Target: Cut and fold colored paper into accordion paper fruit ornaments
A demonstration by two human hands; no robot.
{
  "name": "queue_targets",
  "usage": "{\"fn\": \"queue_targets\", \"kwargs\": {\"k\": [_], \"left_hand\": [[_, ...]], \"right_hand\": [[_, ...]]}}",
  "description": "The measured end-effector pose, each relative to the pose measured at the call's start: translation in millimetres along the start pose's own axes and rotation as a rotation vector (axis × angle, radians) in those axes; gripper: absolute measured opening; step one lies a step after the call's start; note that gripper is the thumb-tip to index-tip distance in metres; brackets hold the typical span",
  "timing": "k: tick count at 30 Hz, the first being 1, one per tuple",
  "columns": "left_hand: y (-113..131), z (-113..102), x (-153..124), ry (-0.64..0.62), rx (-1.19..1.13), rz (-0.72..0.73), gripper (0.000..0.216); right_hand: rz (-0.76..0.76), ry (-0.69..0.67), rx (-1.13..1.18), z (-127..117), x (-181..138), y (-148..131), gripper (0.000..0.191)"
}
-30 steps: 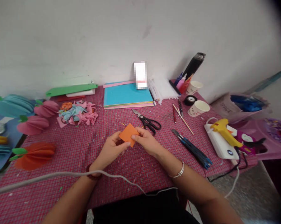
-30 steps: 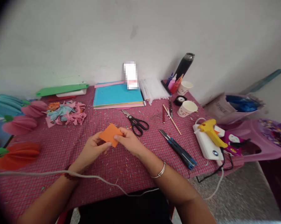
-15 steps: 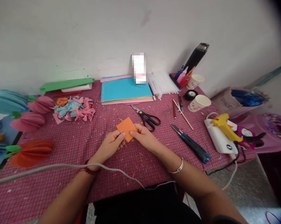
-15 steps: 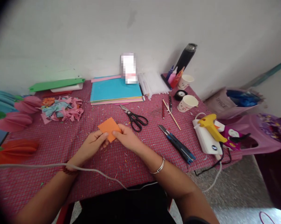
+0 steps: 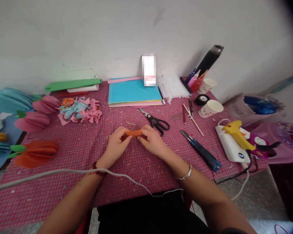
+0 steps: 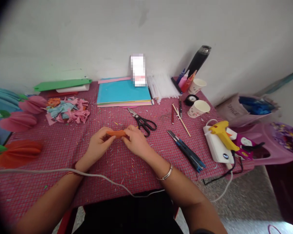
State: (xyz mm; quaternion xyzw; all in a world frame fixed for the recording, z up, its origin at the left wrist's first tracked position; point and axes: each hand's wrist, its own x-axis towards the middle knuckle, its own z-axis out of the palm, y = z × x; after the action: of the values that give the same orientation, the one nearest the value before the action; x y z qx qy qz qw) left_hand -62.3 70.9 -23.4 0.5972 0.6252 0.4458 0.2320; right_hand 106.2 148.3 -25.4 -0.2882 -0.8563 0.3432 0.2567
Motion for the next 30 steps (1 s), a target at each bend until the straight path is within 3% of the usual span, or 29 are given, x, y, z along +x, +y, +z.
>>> {"fn": "queue_targets", "kwargs": {"k": [4,12,15,18,21,25,30], "left_hand": [[-9.4,1.6,2.0,-0.044,0.042,-0.003,0.008],[-4.7,3.7,-1.3,0.013,-0.049,-0.046,0.003],[2.5,-0.6,-0.7,0.020,-0.387,-0.213,0.009],[9.2,-9.9,1.6,-0.065,-0.770,-0.363,0.025],[11.0,-15.8,2.6,-0.165,-0.868,-0.376,0.038],[7.5,-11.6,-0.3,-0.267,-0.862,-0.413,0.034],[4.1,-5.0,-3.0,-0.310,-0.854,-0.462,0.030]], "right_hand": [[0.041,-0.014,0.011,-0.6,0.5,2.8,0.016],[0.065,0.029,0.139,5.2,4.8,5.4,0.010],[0.226,0.046,0.462,5.3,5.6,5.3,0.003],[0.450,-0.035,0.965,2.4,5.1,4.2,0.022],[0.534,-0.091,1.195,-0.2,3.6,2.3,0.028],[0.530,-0.123,1.196,0.6,1.5,-0.8,0.028],[0.489,-0.126,1.137,1.4,0.5,-2.5,0.029]]}}
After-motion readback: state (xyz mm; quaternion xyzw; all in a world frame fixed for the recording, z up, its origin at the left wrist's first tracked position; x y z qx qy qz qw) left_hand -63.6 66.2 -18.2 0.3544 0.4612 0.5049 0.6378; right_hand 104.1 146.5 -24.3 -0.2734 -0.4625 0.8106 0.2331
